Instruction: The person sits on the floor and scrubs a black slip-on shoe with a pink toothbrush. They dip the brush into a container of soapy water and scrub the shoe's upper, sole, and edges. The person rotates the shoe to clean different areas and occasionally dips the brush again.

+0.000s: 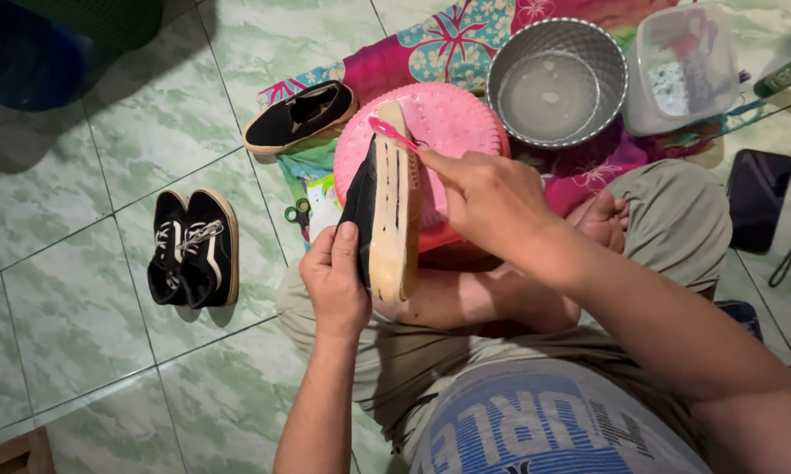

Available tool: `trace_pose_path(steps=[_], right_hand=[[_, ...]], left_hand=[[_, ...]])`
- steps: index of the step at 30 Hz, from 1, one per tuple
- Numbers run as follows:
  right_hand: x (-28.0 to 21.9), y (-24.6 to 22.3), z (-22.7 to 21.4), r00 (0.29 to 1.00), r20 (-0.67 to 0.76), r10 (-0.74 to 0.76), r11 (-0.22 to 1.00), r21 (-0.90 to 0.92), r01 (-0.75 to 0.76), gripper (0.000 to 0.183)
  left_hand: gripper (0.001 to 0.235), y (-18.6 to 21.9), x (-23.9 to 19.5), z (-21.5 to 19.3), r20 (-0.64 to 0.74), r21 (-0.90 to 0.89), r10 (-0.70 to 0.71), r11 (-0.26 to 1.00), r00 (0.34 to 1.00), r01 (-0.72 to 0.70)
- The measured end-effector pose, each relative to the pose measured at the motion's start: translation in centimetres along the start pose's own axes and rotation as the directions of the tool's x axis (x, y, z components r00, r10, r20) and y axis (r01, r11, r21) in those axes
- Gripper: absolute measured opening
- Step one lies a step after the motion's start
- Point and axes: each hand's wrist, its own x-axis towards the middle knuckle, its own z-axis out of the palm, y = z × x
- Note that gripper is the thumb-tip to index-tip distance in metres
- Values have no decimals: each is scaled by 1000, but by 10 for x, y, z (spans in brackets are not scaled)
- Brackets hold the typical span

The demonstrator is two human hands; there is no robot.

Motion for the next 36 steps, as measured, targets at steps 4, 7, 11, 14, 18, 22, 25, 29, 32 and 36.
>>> trace_pose_path(steps=[4, 7, 11, 14, 18, 22, 25, 29, 32, 36], right_hand=[[-28, -13, -15, 998, 51, -36, 994, 107, 31, 46], [-67, -30, -37, 988, 39, -150, 970, 198, 140, 50], [-83, -48, -66, 947, 13, -322, 911, 278, 306, 51], [-73, -44, -62, 950, -4, -313, 919, 250, 304, 49], [-53, -11, -27, 985, 72, -154, 979, 145, 142, 55], [-59, -20, -33, 988, -49, -147, 938, 311, 155, 44], [-79, -32, -41, 988, -30, -153, 945, 286, 155, 49], [-60, -8, -24, 991, -16, -129, 961, 245, 129, 47], [-29, 17, 4, 989, -100, -107, 966, 224, 127, 36], [-13, 28, 12, 980, -158, -121, 976, 159, 146, 39]], left_hand=[[24, 4, 3, 2, -20, 7, 19, 1000, 1000, -19], [29, 43, -12, 21, -8, 103, 5, 995, 1000, -4], [35, 61, -16, 27, 26, 228, 20, 973, 999, -26], [37, 62, -15, 28, 22, 210, 21, 977, 1000, -25], [32, 41, -9, 18, 8, 199, -2, 980, 1000, 0], [26, -1, 8, -3, -66, -69, -28, 997, 997, 23], [26, -10, 6, -8, -86, -108, -56, 993, 995, 47], [25, -5, 5, -4, -77, -110, -65, 992, 995, 57], [24, -15, 9, -13, -70, -125, -66, 991, 995, 57], [24, -13, 12, -11, -78, -142, -62, 989, 995, 51]])
